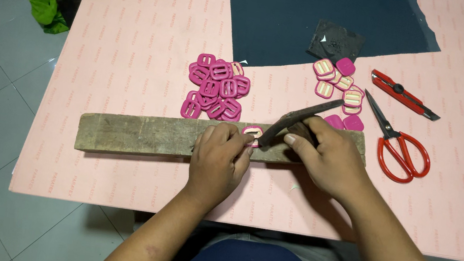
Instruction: The person cuts slots into pink plastic buckle bodies with scissors, then places a white foam insert into each buckle and presses it in using a hammer-like metal tool on a wooden block, adding finished buckles to a pile.
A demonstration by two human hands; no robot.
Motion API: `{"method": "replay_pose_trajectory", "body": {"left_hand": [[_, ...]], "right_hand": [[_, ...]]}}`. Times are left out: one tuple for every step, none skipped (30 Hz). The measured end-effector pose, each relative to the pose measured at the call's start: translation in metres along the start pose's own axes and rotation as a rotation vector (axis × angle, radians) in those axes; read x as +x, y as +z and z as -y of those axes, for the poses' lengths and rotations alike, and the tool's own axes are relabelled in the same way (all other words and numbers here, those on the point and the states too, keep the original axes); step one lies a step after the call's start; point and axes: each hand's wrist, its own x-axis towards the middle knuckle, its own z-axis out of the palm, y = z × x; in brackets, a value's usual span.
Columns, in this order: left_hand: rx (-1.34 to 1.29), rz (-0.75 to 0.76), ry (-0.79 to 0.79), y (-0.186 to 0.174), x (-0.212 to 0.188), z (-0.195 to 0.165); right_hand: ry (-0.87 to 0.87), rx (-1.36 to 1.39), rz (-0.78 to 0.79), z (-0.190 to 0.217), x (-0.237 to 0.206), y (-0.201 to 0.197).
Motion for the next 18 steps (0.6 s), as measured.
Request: {"method": "replay_pose_trajectory", "body": {"left_hand": [[-0.007, 0.009, -0.022, 0.000, 0.000, 0.000], [-0.014, 0.018, -0.041, 0.000, 0.001, 0.000], [-0.021, 0.026, -0.060, 0.001, 0.002, 0.001], [-0.027, 0.030, -0.071, 0.002, 0.002, 0.001], [-0.032, 0.034, -0.082, 0.002, 0.003, 0.002], [-0.036, 0.037, -0.092, 0.002, 0.004, 0.002], [-0.035, 0.044, -0.097, 0.002, 0.004, 0.002], [-0.035, 0.051, -0.100, 0.003, 0.004, 0.002], [-0.037, 0.058, -0.103, 0.003, 0.005, 0.002], [-0.036, 0.060, -0.097, 0.002, 0.005, 0.002], [-0.034, 0.063, -0.090, 0.002, 0.005, 0.002], [-0.031, 0.065, -0.084, 0.002, 0.005, 0.002], [-0.031, 0.063, -0.085, 0.002, 0.006, 0.002], [-0.030, 0.061, -0.085, 0.001, 0.006, 0.002], [-0.029, 0.060, -0.085, 0.001, 0.007, 0.001], [-0.029, 0.056, -0.088, 0.002, 0.007, 0.000], [-0.030, 0.053, -0.090, 0.001, 0.007, 0.000], [-0.031, 0.049, -0.092, 0.002, 0.007, -0.001]], "right_hand": [[0.026, -0.019, 0.035, 0.002, 0.005, 0.000], [0.052, -0.037, 0.067, 0.004, 0.010, -0.001], [0.075, -0.036, 0.090, 0.005, 0.014, -0.002], [0.099, -0.034, 0.115, 0.006, 0.018, -0.003], [0.122, -0.033, 0.141, 0.006, 0.021, -0.004], [0.114, -0.019, 0.164, 0.006, 0.026, -0.005], [0.107, -0.004, 0.189, 0.005, 0.030, -0.006], [0.101, 0.010, 0.212, 0.004, 0.034, -0.007], [0.067, 0.021, 0.216, 0.004, 0.038, -0.007], [0.034, 0.031, 0.222, 0.003, 0.042, -0.007], [0.000, 0.042, 0.226, 0.002, 0.045, -0.007], [-0.006, 0.040, 0.239, 0.001, 0.048, -0.007], [-0.011, 0.039, 0.252, 0.001, 0.050, -0.006], [-0.016, 0.037, 0.265, 0.001, 0.053, -0.005], [-0.022, -0.026, 0.276, 0.001, 0.055, -0.006], [-0.027, -0.089, 0.286, 0.001, 0.057, -0.007], [-0.030, -0.153, 0.297, 0.001, 0.059, -0.008], [-0.015, -0.158, 0.309, 0.002, 0.058, -0.009]]}}
